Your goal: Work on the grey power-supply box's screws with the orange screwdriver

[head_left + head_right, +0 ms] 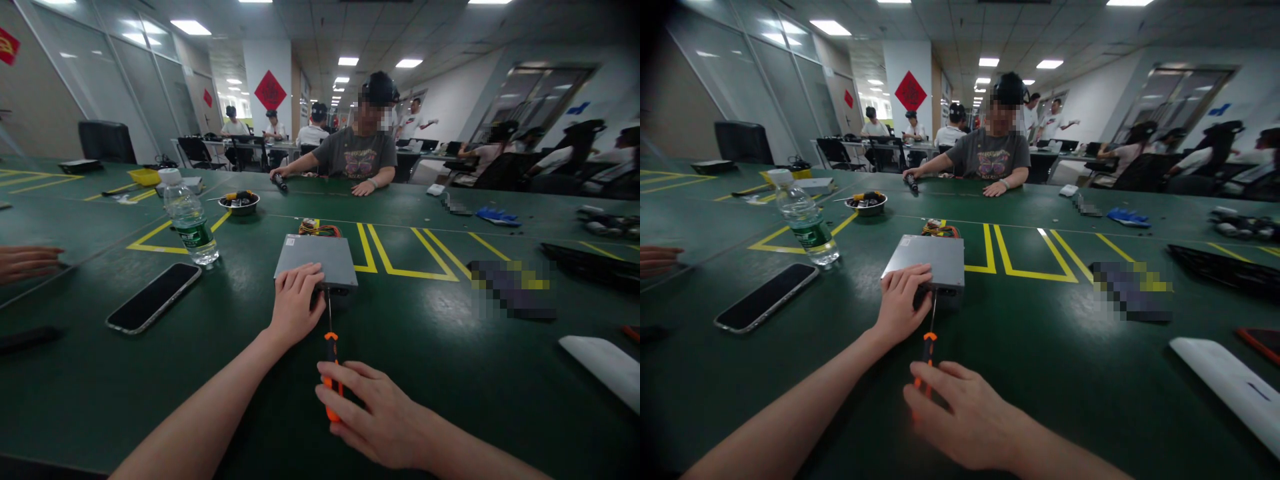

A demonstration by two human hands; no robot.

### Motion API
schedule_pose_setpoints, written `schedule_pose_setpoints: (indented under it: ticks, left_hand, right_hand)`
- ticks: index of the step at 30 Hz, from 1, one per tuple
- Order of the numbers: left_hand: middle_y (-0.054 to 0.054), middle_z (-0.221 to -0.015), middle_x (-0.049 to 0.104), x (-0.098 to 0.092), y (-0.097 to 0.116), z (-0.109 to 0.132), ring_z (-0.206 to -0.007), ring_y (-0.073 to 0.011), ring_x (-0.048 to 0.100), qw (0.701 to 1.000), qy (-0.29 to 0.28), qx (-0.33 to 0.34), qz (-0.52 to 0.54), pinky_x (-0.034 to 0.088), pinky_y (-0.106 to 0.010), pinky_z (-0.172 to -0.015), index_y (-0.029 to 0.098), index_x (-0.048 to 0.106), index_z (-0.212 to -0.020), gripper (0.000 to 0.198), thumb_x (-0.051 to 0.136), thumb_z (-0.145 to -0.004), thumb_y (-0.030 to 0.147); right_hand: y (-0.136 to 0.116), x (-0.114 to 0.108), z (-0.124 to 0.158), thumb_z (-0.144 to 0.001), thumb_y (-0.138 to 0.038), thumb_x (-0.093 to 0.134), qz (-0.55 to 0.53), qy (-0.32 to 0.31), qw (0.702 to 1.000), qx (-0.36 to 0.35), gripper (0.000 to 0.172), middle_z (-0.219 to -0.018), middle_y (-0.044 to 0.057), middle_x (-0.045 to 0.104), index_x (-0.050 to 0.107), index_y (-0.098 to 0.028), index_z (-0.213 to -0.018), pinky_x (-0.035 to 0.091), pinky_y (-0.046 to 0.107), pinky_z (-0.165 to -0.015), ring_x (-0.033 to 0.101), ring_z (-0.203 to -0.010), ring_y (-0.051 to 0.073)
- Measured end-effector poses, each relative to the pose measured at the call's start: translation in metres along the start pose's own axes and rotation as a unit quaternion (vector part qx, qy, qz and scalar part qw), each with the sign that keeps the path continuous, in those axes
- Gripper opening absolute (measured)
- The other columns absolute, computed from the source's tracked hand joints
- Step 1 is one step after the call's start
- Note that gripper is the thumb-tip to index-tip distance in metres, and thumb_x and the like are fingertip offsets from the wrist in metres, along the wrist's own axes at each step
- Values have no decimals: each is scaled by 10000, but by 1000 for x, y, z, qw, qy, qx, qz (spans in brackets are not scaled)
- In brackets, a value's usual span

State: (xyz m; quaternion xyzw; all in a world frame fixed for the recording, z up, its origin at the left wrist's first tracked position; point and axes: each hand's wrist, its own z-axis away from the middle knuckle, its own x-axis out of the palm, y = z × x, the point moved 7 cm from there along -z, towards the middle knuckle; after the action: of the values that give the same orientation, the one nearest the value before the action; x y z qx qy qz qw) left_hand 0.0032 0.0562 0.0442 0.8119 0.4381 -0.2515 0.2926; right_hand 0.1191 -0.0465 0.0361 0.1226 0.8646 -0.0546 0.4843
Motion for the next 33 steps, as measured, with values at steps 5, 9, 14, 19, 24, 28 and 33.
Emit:
schedule_pose_setpoints:
  ticks: [5, 9, 14, 19, 24, 28, 33]
  left_hand:
    - [-38, -1216, 562, 0, -1, 0, -1150, -214, 465, 1000, -2, -2, 0, 291, -409, -933, 231, 494, -1046, 258, 504, -792, 186]
    - [-42, -1215, 562, 1, -1, 0, -1144, -217, 469, 1000, -1, 0, -1, 290, -409, -927, 230, 495, -1043, 247, 502, -799, 196]
    - [-33, -1217, 562, 2, -1, 1, -1143, -212, 470, 1000, 0, 0, -5, 290, -401, -924, 232, 492, -1042, 247, 502, -798, 196]
    - [-32, -1214, 563, 1, -1, 0, -1147, -210, 468, 1000, 2, -1, -7, 290, -398, -927, 234, 491, -1045, 245, 495, -802, 201]
    - [-33, -1214, 564, 1, -1, 1, -1149, -210, 467, 1000, 5, 0, -11, 296, -395, -924, 233, 495, -1041, 251, 501, -793, 191]
    - [-41, -1216, 562, 2, -2, 2, -1149, -217, 468, 1000, 5, 0, -9, 291, -403, -927, 229, 497, -1041, 250, 495, -794, 187]
    - [-46, -1206, 568, 2, -1, 1, -1145, -222, 471, 1000, 4, 2, -10, 294, -406, -923, 227, 499, -1040, 242, 491, -800, 195]
  right_hand:
    - [-3, 0, 2, -883, -226, 457, 33, 12, 999, -22, 252, -1049, 151, 635, 538, -130, -1102, 500, 296, -753, 629, -868, 172]
    - [-1, 0, 8, -848, -164, 503, 29, 44, 998, -30, 155, -1126, 196, 597, 555, -102, -980, 498, 278, -700, 622, -746, 135]
    - [2, -5, 6, -879, -198, 464, 10, 50, 999, -18, 209, -1086, 184, 617, 527, -92, -1047, 492, 286, -775, 612, -881, 160]
    - [-1, -7, -2, -876, -159, 442, 40, 26, 999, -25, 259, -1042, 163, 632, 547, -152, -1113, 508, 302, -664, 623, -763, 163]
    - [-1, -6, 3, -802, -82, 510, 36, 60, 997, -39, 101, -1061, 198, 619, 577, -105, -874, 488, 254, -581, 593, -636, 122]
    - [2, -4, 5, -857, -203, 488, 0, 46, 999, -1, 151, -1096, 197, 599, 538, -101, -957, 506, 265, -709, 619, -844, 169]
    - [0, 5, 2, -897, -259, 427, 18, -24, 1000, -3, 320, -1128, 188, 578, 470, -148, -1195, 507, 308, -741, 605, -934, 196]
